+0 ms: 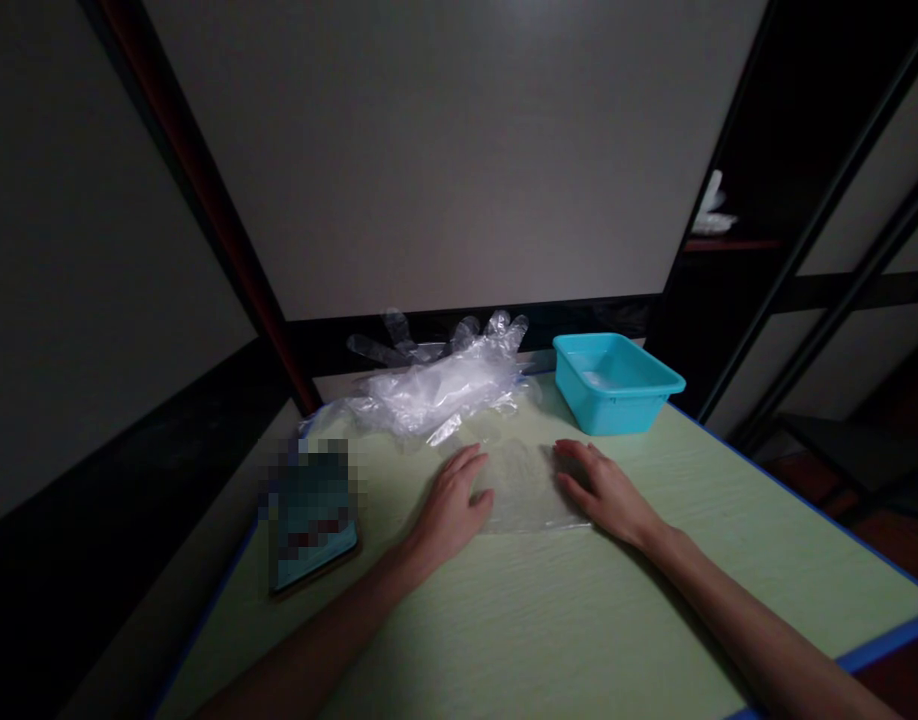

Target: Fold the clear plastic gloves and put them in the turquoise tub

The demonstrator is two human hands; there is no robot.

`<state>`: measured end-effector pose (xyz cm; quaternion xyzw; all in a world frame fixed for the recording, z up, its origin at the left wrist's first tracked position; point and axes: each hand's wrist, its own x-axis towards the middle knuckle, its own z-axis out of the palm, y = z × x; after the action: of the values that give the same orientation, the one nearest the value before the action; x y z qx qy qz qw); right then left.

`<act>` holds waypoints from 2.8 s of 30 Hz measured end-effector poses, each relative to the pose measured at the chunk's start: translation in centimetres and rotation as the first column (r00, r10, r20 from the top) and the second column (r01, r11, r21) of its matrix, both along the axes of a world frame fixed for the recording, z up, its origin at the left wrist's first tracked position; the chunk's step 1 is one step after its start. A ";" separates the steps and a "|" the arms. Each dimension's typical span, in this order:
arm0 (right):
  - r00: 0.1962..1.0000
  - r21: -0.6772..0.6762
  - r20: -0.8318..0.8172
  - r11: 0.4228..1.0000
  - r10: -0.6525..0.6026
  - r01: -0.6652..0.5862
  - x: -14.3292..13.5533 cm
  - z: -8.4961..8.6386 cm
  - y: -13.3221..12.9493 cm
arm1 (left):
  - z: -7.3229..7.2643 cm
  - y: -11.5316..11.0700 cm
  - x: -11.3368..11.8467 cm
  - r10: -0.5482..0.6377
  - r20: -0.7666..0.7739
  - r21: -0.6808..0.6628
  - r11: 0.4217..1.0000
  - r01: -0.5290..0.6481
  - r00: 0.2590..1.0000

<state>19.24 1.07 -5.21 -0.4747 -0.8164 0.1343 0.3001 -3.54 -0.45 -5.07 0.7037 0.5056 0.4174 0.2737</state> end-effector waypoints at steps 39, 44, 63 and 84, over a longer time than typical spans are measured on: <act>0.942 -0.072 0.210 0.965 0.261 -0.251 3.8 0.5 -0.4 | 0.7 -0.4 -1.9 -0.198 -0.813 0.006 0.937 0.348 0.547; 0.946 -0.091 0.176 0.961 0.272 -0.260 4.0 0.8 -0.5 | 0.8 -0.4 -2.0 -0.207 -0.833 0.003 0.926 0.378 0.513; 0.939 -0.079 0.179 0.955 0.294 -0.284 3.0 0.9 -1.5 | 0.6 -0.6 -1.7 -0.154 -0.762 0.048 0.955 0.292 0.629; 0.888 0.010 0.326 0.938 0.323 -0.345 -0.4 1.6 -6.8 | 1.7 -6.1 2.8 -0.293 -0.750 -0.018 0.905 0.425 0.593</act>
<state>18.86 -5.76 -3.61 -0.3320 -0.9277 0.0776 0.1524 -0.73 -6.56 -3.37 0.9184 0.3832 0.0731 0.0660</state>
